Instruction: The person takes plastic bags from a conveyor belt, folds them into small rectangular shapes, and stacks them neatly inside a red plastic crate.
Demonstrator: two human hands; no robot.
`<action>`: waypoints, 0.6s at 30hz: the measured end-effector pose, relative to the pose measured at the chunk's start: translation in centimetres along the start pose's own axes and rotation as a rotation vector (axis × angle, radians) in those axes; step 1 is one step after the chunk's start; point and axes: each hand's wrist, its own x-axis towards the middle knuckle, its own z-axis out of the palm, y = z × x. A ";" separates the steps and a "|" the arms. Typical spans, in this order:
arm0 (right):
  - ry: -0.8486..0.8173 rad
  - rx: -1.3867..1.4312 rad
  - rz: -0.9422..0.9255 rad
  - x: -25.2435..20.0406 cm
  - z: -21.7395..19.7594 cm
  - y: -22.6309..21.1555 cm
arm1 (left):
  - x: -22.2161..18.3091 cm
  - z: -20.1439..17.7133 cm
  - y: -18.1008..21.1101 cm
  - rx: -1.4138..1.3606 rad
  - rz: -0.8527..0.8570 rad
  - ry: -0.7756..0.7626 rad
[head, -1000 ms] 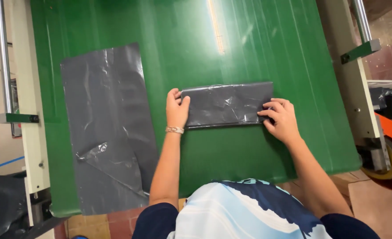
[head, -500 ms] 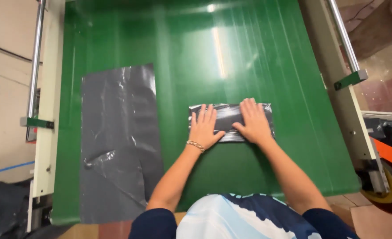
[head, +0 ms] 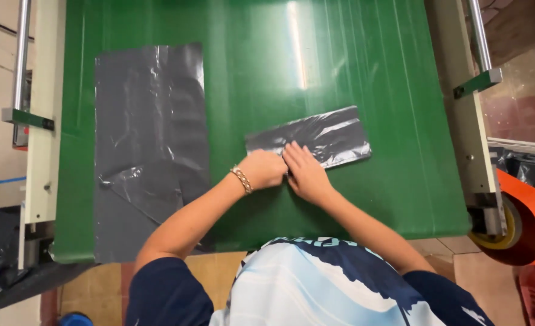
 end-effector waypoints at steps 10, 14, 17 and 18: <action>0.139 0.960 0.693 -11.8 3.0 5.3 | 7.5 4.6 -2.8 -1.724 -0.845 -0.590; 0.447 1.595 1.048 -9.0 0.5 6.0 | 7.8 3.1 -3.2 -1.583 -1.051 -0.418; 0.368 1.922 1.061 -7.8 -1.1 6.9 | 8.6 4.3 -1.6 -0.799 -0.732 -0.194; 0.374 2.032 1.091 -8.0 -1.6 6.9 | 8.8 4.8 -0.9 -0.620 -0.727 -0.156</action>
